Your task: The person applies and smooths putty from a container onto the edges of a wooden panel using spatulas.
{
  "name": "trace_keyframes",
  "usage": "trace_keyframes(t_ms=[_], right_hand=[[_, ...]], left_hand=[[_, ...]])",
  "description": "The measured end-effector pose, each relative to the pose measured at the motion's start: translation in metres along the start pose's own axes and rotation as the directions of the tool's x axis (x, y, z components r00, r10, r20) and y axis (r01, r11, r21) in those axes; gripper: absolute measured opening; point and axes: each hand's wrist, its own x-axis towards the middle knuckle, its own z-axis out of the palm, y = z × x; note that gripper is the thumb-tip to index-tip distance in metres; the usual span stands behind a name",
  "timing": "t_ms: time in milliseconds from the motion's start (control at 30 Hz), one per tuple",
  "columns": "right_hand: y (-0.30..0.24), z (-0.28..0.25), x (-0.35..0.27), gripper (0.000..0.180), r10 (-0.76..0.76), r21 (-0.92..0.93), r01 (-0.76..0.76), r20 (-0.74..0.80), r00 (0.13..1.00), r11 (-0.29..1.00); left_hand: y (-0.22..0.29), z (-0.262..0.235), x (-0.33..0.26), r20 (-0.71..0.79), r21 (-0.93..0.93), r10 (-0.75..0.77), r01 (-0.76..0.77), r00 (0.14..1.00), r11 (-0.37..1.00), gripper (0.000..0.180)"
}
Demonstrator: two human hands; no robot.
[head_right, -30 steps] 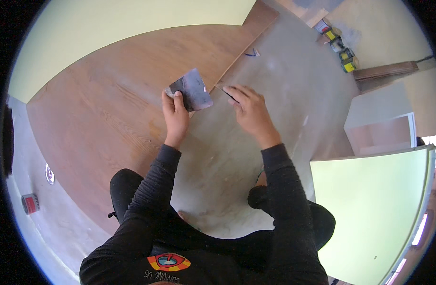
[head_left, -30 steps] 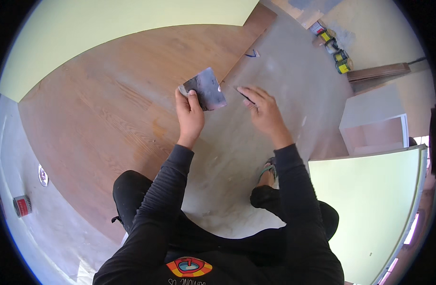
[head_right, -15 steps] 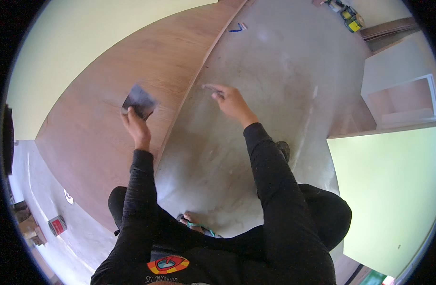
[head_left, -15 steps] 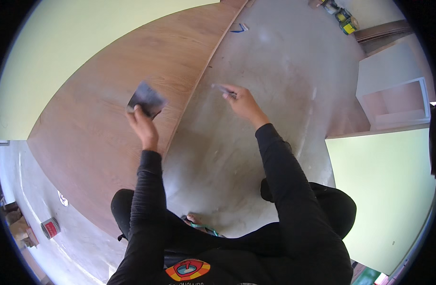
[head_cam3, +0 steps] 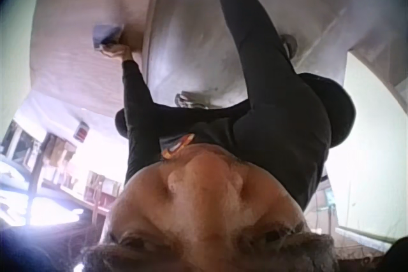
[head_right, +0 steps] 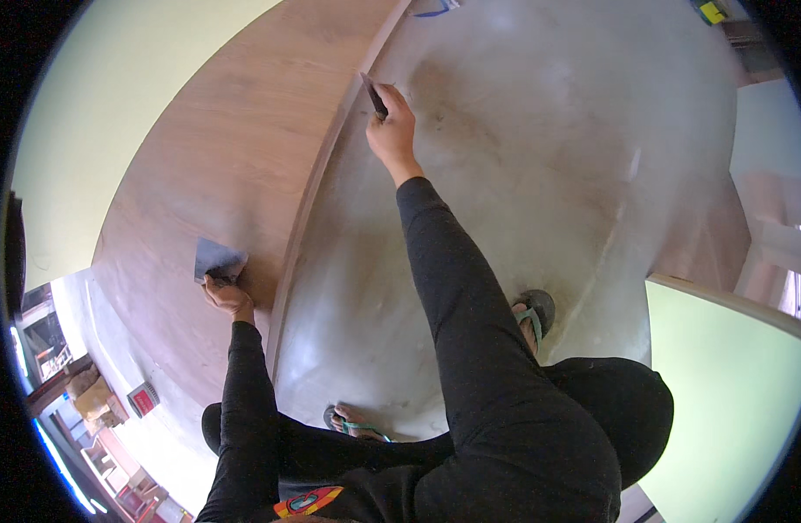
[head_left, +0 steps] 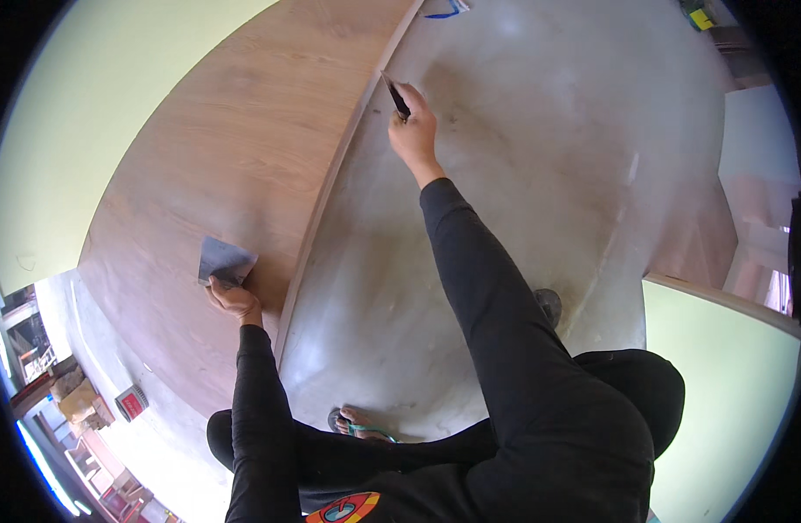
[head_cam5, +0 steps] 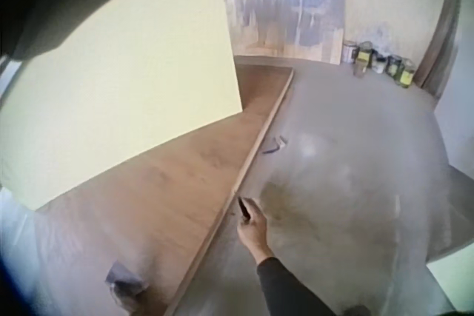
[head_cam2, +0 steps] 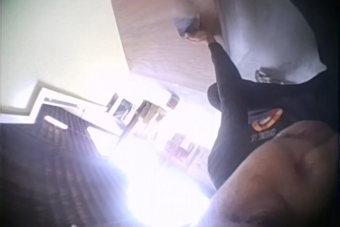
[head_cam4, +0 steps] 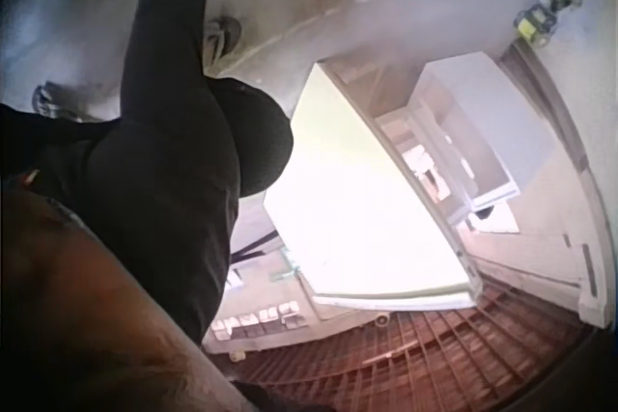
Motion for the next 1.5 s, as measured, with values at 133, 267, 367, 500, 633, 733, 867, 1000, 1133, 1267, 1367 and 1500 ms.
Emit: trace_keyframes(t_ms=[133,267,367,500,633,733,867,1000,1133,1267,1367,1500], right_hand=[[0.011,0.019,-0.001,0.048,-0.005,0.021,0.005,-0.019,1.0,1.0],[0.001,0.034,-0.031,0.049,-0.061,0.108,0.066,-0.055,0.997,0.992],[-0.009,0.017,-0.052,0.05,-0.064,0.197,0.044,0.098,0.993,0.979],[0.014,-0.006,-0.017,0.048,0.161,0.191,-0.179,0.107,0.981,0.965],[0.014,0.005,0.017,0.051,0.006,0.115,-0.016,0.089,0.996,0.993],[0.008,0.023,0.009,0.043,0.035,0.106,-0.038,0.032,0.999,0.994],[-0.008,0.019,-0.031,0.045,-0.029,0.161,0.009,0.123,0.992,0.987],[-0.003,-0.008,-0.026,0.046,0.053,0.223,-0.18,0.478,0.877,0.958],[0.009,0.005,0.0,0.042,-0.039,0.128,0.037,0.017,0.999,0.991],[-0.005,0.033,-0.014,0.042,-0.03,0.107,0.037,-0.067,0.997,0.994],[-0.024,0.032,-0.051,0.047,-0.028,0.123,0.032,-0.037,0.999,0.992],[-0.018,0.001,-0.04,0.049,0.034,0.24,-0.078,0.183,0.983,0.968]], left_hand=[[0.011,0.014,-0.015,-0.039,0.168,0.053,-0.046,0.998,0.985,0.038],[0.012,0.023,-0.016,-0.076,0.201,0.105,-0.088,0.992,0.976,0.039],[0.022,0.017,-0.012,-0.085,0.117,0.084,-0.074,0.993,0.99,0.041],[0.016,0.004,-0.006,-0.03,0.326,0.152,-0.134,0.988,0.936,0.045],[0.012,0.01,-0.009,-0.123,0.277,0.167,-0.128,0.978,0.952,0.046],[0.009,0.015,-0.01,-0.15,0.327,0.167,-0.111,0.975,0.939,0.045],[0.014,0.005,-0.004,-0.114,0.203,0.1,-0.076,0.988,0.976,0.041],[0.025,0.005,-0.004,-0.089,0.176,0.162,-0.144,0.983,0.974,0.038],[0.018,0.006,-0.003,-0.074,0.305,0.224,-0.192,0.972,0.933,0.04],[0.014,0.015,-0.012,-0.095,0.191,0.128,-0.108,0.987,0.976,0.043],[0.017,0.007,-0.01,-0.084,0.361,0.251,-0.206,0.964,0.91,0.045],[0.028,0.006,-0.007,-0.107,0.183,0.105,-0.084,0.989,0.979,0.045]])
